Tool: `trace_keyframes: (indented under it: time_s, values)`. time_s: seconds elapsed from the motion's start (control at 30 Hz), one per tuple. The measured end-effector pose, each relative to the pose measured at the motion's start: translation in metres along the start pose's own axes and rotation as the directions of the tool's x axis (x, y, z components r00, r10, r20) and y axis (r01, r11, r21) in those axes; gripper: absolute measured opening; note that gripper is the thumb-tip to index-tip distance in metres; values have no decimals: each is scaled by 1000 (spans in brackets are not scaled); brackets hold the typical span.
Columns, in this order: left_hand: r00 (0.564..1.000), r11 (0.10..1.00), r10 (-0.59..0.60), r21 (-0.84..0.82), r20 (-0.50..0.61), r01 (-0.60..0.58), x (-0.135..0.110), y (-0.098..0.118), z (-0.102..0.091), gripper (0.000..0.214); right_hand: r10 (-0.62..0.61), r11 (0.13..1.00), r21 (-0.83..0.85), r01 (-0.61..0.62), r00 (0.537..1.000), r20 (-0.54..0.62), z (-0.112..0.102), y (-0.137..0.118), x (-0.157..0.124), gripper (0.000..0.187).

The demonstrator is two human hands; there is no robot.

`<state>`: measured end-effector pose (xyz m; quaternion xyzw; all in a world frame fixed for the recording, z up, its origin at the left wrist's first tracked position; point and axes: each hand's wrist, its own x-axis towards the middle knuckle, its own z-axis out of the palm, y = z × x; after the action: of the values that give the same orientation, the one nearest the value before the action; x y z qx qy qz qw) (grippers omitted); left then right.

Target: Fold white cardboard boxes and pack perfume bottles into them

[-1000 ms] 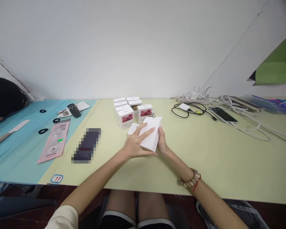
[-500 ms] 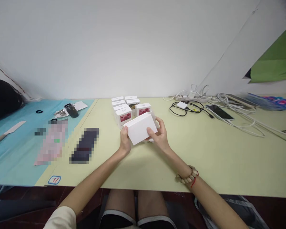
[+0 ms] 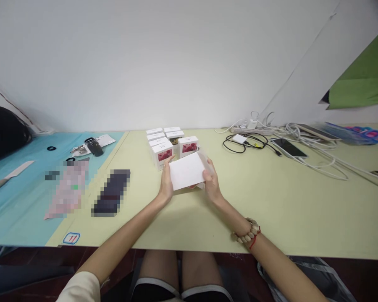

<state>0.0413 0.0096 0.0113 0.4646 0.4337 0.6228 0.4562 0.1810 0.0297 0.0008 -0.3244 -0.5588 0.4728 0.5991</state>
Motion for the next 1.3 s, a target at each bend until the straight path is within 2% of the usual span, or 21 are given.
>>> trace_keyframes:
  time_s: [0.1,0.17,0.23,0.27,0.33,0.4,0.47,0.57,0.7,0.77,0.87,0.93,1.03,1.1,1.17,1.2,1.27,1.3]
  values:
    - [996,985,83,148,40,-88,2,-4,-5,55,-53,999,-11,52,993,-109,-3,-4,5,56]
    - [981,932,163,309,109,-189,3,-2,-9,57,-21,1000,-1,21,981,-195,-7,-7,11,54]
    - [936,811,235,478,263,-338,5,2,-15,68,40,998,52,-26,954,-297,-14,-8,19,54]
    - [899,725,245,547,364,-419,6,4,-17,76,75,994,96,-44,935,-347,-19,-8,23,54]
    - [812,542,208,628,545,-559,8,4,-22,88,149,977,200,-71,899,-412,-28,-7,31,53]
    - [762,405,142,665,632,-627,11,-1,-25,88,209,953,290,-86,879,-428,-37,-7,36,51]
    - [768,341,98,704,633,-623,15,-11,-28,81,251,931,352,-97,870,-425,-42,-8,40,48]
    - [808,283,96,762,582,-582,20,-25,-29,68,288,906,410,-110,868,-404,-46,-11,42,45]
    - [816,214,161,787,556,-578,22,-27,-25,59,288,875,470,-117,905,-312,-48,-15,42,37]
    - [821,216,182,793,541,-570,21,-22,-23,55,278,864,489,-122,924,-262,-50,-16,43,34]
    - [838,258,199,798,508,-544,19,-14,-22,48,315,826,546,-141,918,-239,-52,-17,43,34]
    - [838,297,218,784,500,-545,16,-12,-22,58,348,791,595,-144,905,-243,-52,-19,42,34]
    - [844,343,182,771,505,-536,13,-14,-23,87,373,767,626,-139,891,-259,-52,-20,41,33]
    - [856,389,118,770,503,-506,12,-16,-23,87,377,772,620,-142,887,-267,-54,-19,41,32]
    - [873,481,95,746,479,-461,11,-15,-22,79,364,777,611,-151,899,-241,-59,-16,42,30]
    - [888,554,101,716,448,-424,12,-14,-22,77,351,775,612,-158,913,-209,-63,-15,43,28]
    - [931,760,83,582,355,-289,13,-10,-20,73,314,763,624,-168,940,-132,-70,-13,45,24]
    - [950,866,45,462,309,-191,14,-8,-19,71,296,757,632,-170,950,-100,-72,-13,47,23]
